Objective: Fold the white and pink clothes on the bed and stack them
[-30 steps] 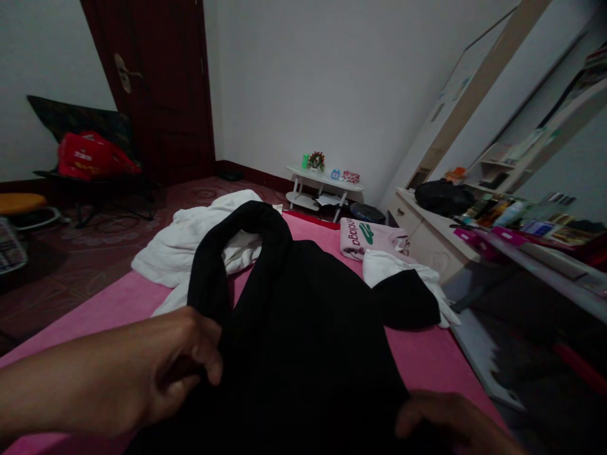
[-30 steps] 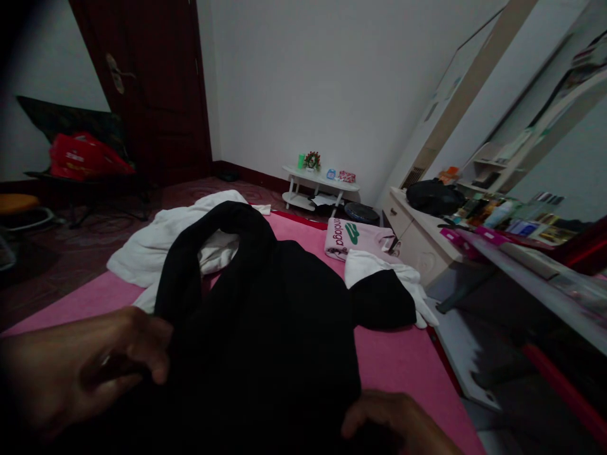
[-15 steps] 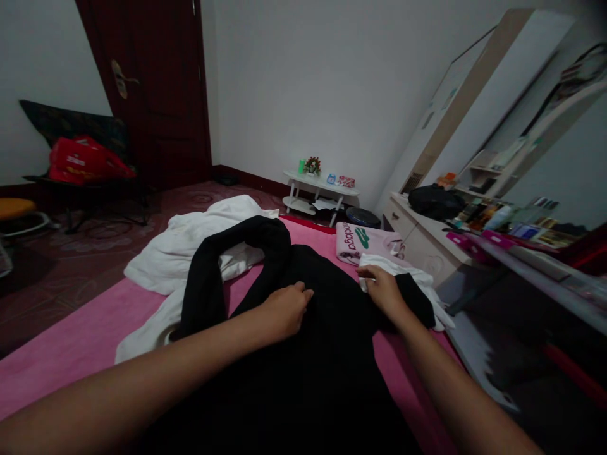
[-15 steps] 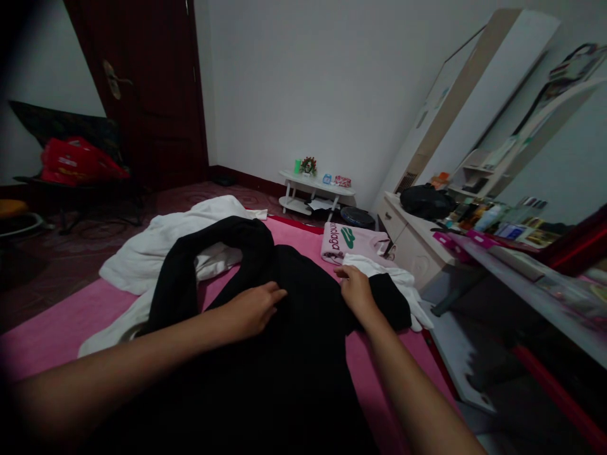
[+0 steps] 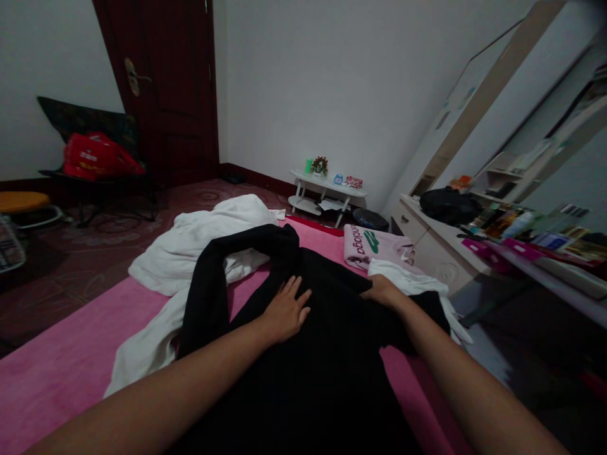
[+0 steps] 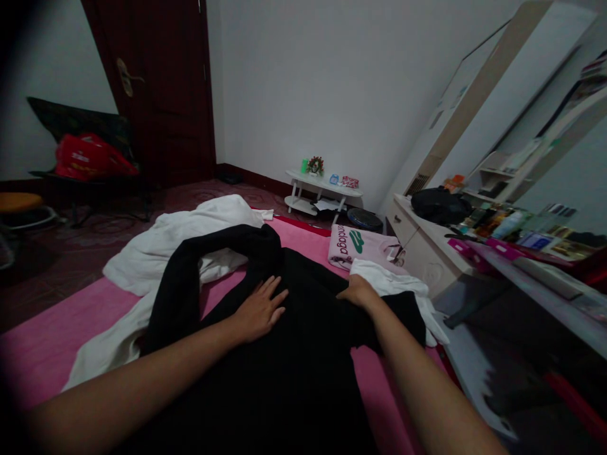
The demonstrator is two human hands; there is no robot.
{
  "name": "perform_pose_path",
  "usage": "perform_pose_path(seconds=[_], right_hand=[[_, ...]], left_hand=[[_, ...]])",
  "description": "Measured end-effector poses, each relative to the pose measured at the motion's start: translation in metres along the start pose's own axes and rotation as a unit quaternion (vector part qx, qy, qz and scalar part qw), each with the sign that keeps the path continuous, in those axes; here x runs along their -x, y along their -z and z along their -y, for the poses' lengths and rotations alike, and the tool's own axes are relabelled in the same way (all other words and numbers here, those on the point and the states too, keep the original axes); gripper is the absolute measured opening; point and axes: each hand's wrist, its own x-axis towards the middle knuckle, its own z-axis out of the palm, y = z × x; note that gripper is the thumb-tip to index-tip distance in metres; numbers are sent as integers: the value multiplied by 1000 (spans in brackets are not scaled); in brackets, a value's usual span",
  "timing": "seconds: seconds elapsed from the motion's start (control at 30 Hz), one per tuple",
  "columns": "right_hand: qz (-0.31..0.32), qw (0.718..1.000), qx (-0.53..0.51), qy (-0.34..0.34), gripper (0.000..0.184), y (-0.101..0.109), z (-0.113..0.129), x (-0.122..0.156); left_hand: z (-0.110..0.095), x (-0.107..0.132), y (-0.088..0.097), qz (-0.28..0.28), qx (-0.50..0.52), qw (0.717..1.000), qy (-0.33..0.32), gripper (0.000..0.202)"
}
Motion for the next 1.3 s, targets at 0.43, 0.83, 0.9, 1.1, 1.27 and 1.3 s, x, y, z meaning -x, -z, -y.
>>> perform_pose_path(seconds=[0.43, 0.83, 0.9, 1.1, 1.27, 1.3], right_hand=[[-77, 898, 174, 396, 43, -39, 23, 105], [-101, 933, 77, 338, 47, -82, 9, 124], [-104, 932, 68, 339, 47, -82, 9, 125], [-117, 926, 44, 356, 47, -82, 6, 126], [-168, 934, 35, 313, 52, -74, -7, 134], [-185, 940, 30, 286, 55, -71, -11, 136]], left_hand=[[-3, 4, 3, -50, -9, 997, -53, 41], [52, -81, 80, -179, -183, 966, 18, 53], [69, -92, 87, -126, -192, 969, 92, 60], [68, -79, 112, -15, -165, 983, 83, 32], [49, -7, 136, -90, -40, 994, -48, 36], [51, 11, 141, -93, -9, 994, -49, 48]])
